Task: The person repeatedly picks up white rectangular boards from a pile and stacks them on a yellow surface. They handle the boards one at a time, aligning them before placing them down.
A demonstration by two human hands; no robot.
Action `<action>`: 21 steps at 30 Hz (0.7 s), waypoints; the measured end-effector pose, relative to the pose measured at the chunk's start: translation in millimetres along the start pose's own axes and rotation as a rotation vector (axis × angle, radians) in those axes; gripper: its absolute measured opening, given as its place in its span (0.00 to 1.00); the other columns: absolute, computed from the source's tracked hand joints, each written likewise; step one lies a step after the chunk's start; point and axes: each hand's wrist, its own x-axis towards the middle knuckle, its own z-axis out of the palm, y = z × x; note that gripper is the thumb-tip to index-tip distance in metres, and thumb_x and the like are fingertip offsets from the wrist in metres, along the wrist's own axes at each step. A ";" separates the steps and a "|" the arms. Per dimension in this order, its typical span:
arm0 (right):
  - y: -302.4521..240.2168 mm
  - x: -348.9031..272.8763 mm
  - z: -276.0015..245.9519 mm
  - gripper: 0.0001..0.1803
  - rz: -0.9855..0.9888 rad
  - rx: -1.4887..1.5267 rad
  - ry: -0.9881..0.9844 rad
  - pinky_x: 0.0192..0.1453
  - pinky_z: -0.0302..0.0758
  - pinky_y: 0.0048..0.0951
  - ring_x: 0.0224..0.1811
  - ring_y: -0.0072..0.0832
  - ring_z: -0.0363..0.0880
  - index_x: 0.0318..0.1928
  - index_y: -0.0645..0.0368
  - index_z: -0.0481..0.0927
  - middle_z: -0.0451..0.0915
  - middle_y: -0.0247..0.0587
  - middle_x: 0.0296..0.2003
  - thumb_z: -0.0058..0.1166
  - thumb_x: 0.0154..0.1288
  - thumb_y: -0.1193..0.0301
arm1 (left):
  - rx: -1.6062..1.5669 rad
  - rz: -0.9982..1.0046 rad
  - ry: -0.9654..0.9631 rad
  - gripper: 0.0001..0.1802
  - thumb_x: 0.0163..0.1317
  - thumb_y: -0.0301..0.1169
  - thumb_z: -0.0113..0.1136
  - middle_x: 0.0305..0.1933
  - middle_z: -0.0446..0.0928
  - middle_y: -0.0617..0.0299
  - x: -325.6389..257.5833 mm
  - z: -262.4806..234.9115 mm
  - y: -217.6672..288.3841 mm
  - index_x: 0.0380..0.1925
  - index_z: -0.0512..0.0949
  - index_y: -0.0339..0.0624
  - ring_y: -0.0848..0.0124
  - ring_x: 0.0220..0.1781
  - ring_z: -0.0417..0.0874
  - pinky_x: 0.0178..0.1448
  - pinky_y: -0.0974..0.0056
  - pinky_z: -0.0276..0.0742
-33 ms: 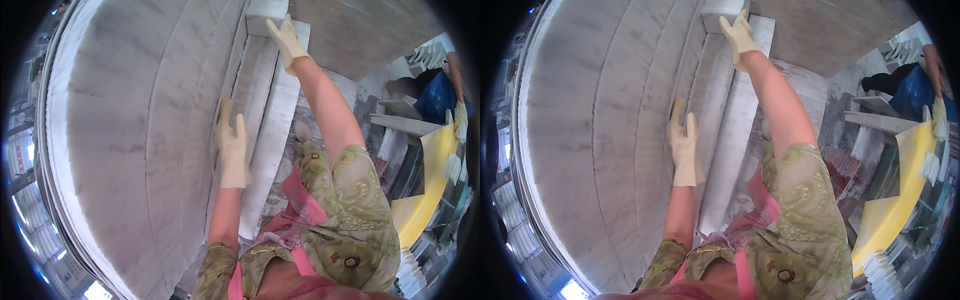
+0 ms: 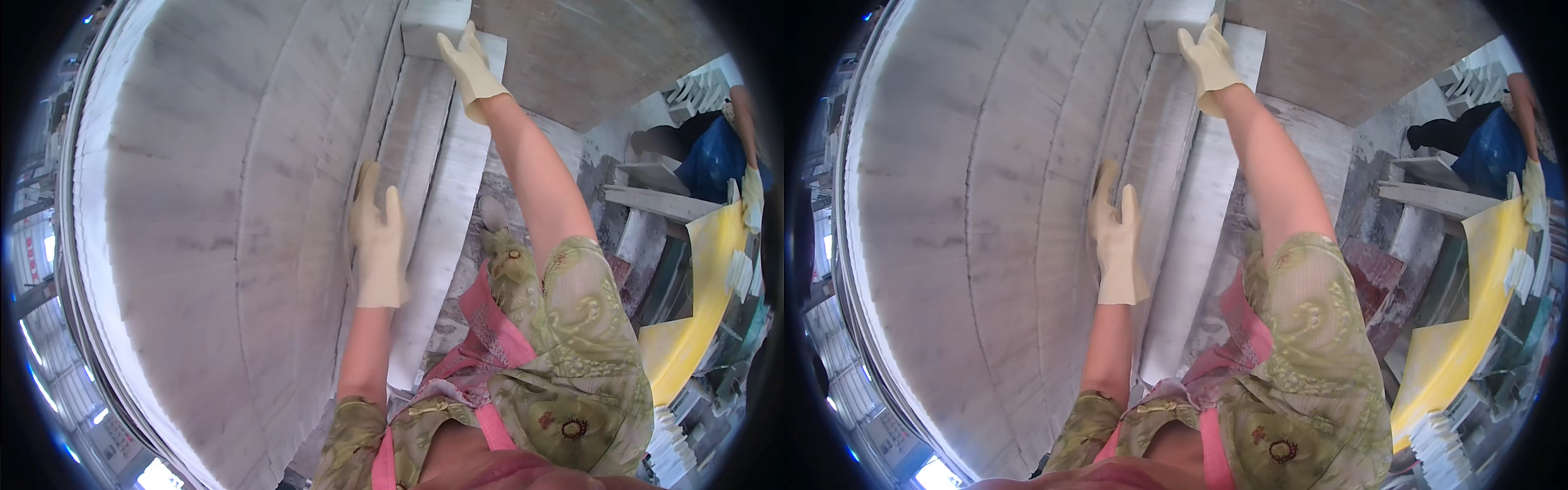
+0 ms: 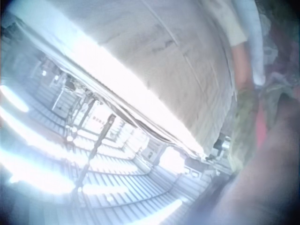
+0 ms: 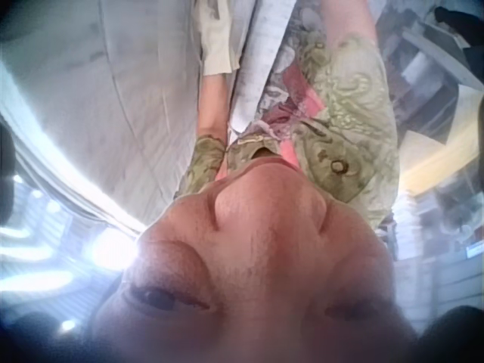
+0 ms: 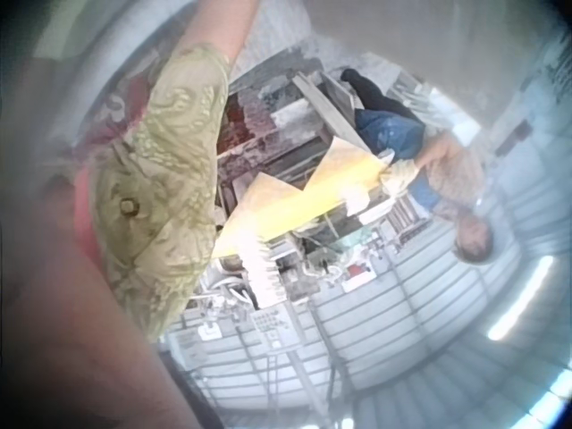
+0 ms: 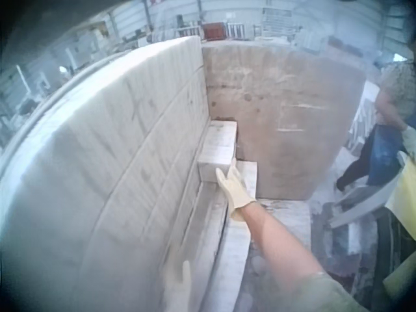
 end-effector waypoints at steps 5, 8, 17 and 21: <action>22.9 11.4 -37.7 0.43 -0.572 -0.558 0.027 0.81 0.59 0.38 0.82 0.44 0.51 0.81 0.55 0.47 0.52 0.53 0.80 0.52 0.72 0.65 | -0.036 -0.075 -0.063 0.25 0.70 0.34 0.59 0.69 0.75 0.47 -13.4 -15.1 10.4 0.63 0.77 0.34 0.55 0.75 0.71 0.76 0.56 0.65; 23.5 19.6 -47.7 0.39 -0.580 -0.719 0.089 0.81 0.59 0.38 0.82 0.44 0.52 0.79 0.57 0.52 0.55 0.55 0.78 0.49 0.70 0.73 | -0.006 -0.023 -0.085 0.24 0.71 0.34 0.58 0.69 0.75 0.47 -11.6 -21.1 9.0 0.64 0.77 0.36 0.55 0.75 0.71 0.76 0.56 0.65; -38.7 17.9 -45.0 0.36 -0.093 -0.137 -0.078 0.83 0.54 0.34 0.81 0.39 0.54 0.79 0.58 0.55 0.58 0.51 0.78 0.39 0.79 0.53 | 0.033 -0.033 -0.091 0.22 0.70 0.33 0.59 0.69 0.76 0.47 -18.8 -21.6 1.4 0.62 0.79 0.38 0.55 0.75 0.71 0.76 0.55 0.65; -14.6 19.9 -74.1 0.42 -0.329 -0.256 -0.214 0.83 0.49 0.33 0.82 0.40 0.52 0.81 0.58 0.48 0.52 0.49 0.80 0.31 0.80 0.44 | 0.026 0.001 -0.118 0.21 0.70 0.33 0.59 0.67 0.77 0.48 -20.7 -24.8 -3.1 0.62 0.79 0.40 0.54 0.75 0.72 0.76 0.55 0.65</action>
